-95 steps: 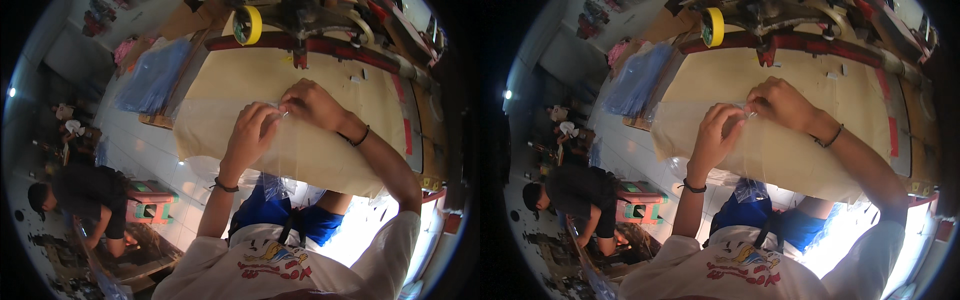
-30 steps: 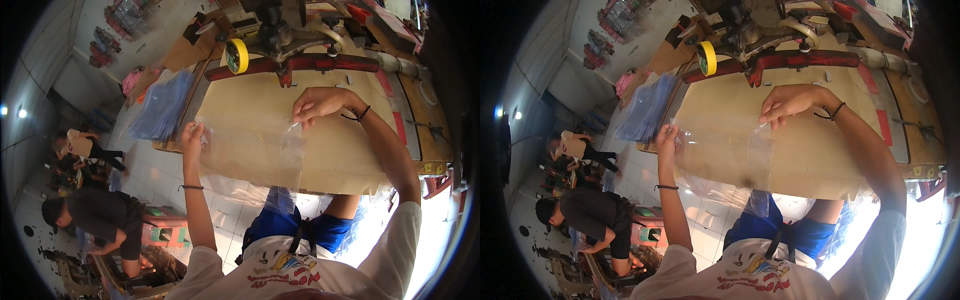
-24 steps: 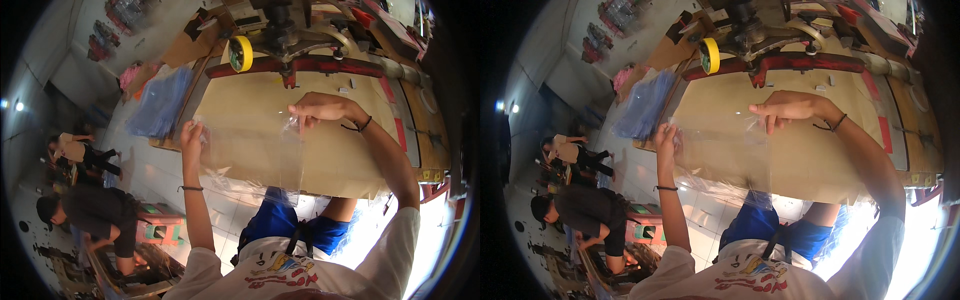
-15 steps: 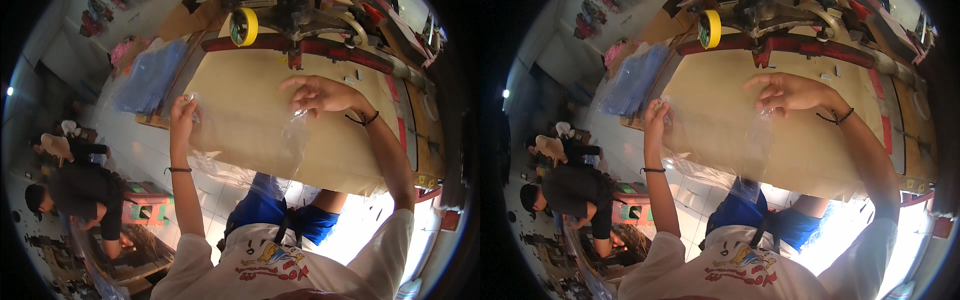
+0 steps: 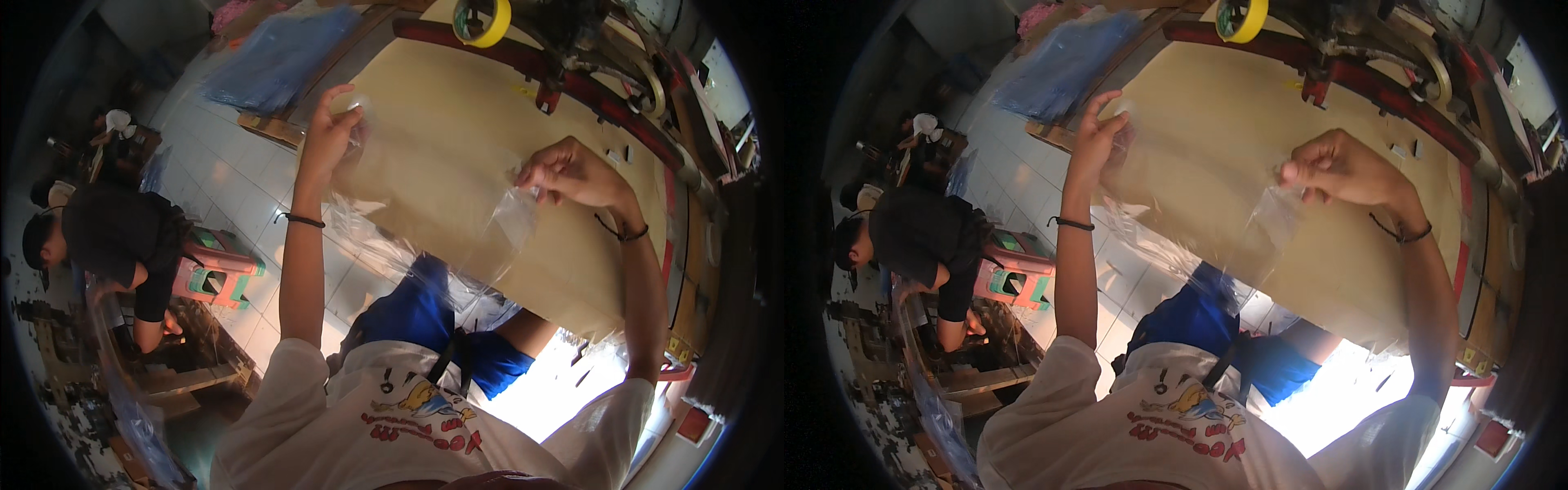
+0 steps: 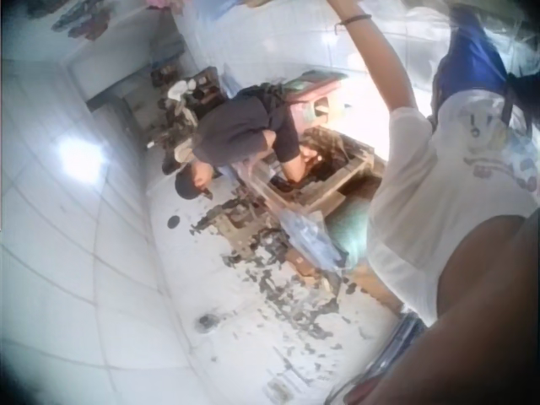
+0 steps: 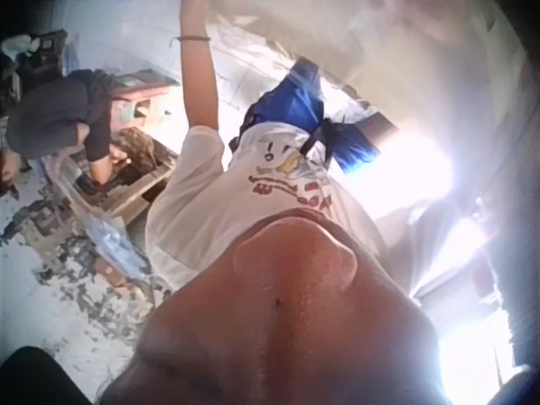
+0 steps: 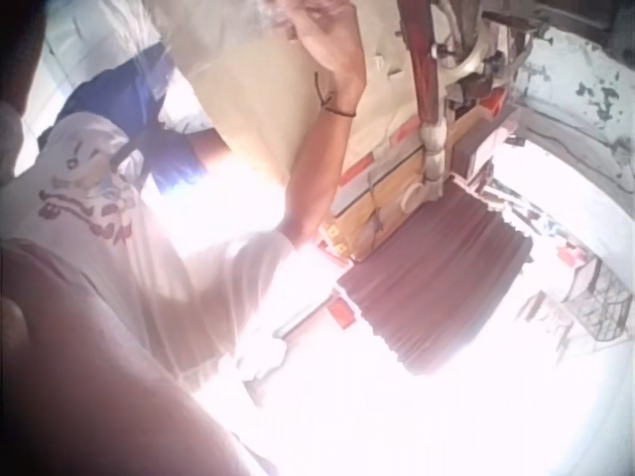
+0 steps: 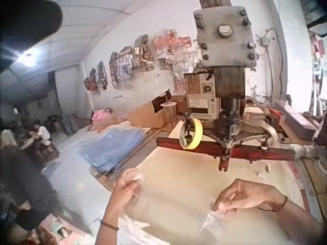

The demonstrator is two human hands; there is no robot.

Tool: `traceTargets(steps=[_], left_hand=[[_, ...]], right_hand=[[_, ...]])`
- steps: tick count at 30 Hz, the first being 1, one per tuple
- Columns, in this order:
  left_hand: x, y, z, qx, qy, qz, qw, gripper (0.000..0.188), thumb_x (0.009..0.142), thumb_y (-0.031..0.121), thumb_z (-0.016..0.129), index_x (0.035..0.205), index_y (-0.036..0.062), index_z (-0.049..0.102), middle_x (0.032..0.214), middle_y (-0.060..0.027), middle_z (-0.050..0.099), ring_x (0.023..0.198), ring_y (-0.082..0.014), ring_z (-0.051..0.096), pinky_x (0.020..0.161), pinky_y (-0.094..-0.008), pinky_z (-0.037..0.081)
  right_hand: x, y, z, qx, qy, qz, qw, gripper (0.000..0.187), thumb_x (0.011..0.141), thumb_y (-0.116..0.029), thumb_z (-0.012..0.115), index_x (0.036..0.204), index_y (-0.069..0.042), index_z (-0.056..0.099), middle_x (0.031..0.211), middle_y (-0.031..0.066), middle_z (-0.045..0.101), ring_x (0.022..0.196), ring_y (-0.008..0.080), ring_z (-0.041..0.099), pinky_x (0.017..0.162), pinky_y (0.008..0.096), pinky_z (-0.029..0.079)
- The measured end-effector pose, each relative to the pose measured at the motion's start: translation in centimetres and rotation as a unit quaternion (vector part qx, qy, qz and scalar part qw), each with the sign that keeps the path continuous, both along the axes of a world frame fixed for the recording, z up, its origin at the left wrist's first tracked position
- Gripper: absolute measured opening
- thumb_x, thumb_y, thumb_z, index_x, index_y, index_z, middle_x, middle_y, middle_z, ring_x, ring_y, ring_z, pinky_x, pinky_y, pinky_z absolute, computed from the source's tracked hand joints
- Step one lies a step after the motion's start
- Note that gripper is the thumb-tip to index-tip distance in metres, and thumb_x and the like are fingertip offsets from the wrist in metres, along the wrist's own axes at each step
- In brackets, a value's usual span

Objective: The person seals plastic sheets using a heat sealing machine by aligning the plastic on the work table, pressing the machine arm down onto the material, and opening the sealed plastic bags by hand.

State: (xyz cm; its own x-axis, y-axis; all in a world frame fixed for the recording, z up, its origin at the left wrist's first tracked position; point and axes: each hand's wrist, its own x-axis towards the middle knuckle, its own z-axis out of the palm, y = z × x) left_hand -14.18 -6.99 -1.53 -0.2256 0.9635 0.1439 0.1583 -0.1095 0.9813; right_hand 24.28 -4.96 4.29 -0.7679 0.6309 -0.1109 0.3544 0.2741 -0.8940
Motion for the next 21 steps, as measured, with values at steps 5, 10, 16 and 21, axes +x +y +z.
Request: traceTargets(steps=[5,10,16,21], left_hand=[[0.4,0.0,0.2,-0.036,0.008,0.000,0.999,0.037,0.098,0.012,0.065,0.134,0.0104,0.056,0.091,-0.0034,0.070,0.080,-0.0085,0.067,0.069,-0.0222,0.051],[0.3,-0.2,0.0,-0.007,-0.032,0.001,0.999,0.034,0.098,0.013,0.064,0.131,0.0079,0.056,0.090,-0.0035,0.070,0.080,-0.0109,0.067,0.067,-0.0246,0.048],[0.2,0.2,-0.3,0.014,-0.080,0.017,0.997,0.032,0.099,0.018,0.066,0.127,0.0054,0.060,0.100,-0.0033,0.071,0.083,-0.0090,0.067,0.065,-0.0214,0.046],[-0.4,-0.5,0.4,-0.032,-0.052,-0.020,0.998,0.024,0.096,0.021,0.071,0.113,0.0042,0.068,0.095,-0.0010,0.072,0.079,-0.0052,0.066,0.062,-0.0193,0.045]], right_hand=[[-0.3,-0.4,0.0,0.048,-0.048,0.013,0.998,0.034,0.085,-0.032,0.083,0.073,-0.005,0.066,0.072,-0.0019,0.063,0.070,0.0053,0.057,0.062,0.0251,0.045],[-0.7,-0.6,0.4,0.034,-0.057,0.011,0.998,0.033,0.081,-0.023,0.086,0.095,-0.006,0.062,0.083,-0.0009,0.063,0.073,0.0074,0.053,0.068,0.0263,0.043],[-0.1,-0.5,0.1,0.002,0.018,-0.057,0.998,0.058,0.081,-0.017,0.085,0.125,-0.005,0.050,0.091,0.0022,0.061,0.079,0.0114,0.057,0.072,0.0285,0.046],[0.2,0.7,-0.5,-0.017,0.021,-0.028,0.999,0.061,0.082,-0.018,0.085,0.133,-0.004,0.053,0.093,0.0023,0.063,0.080,0.0115,0.061,0.070,0.0281,0.051]])
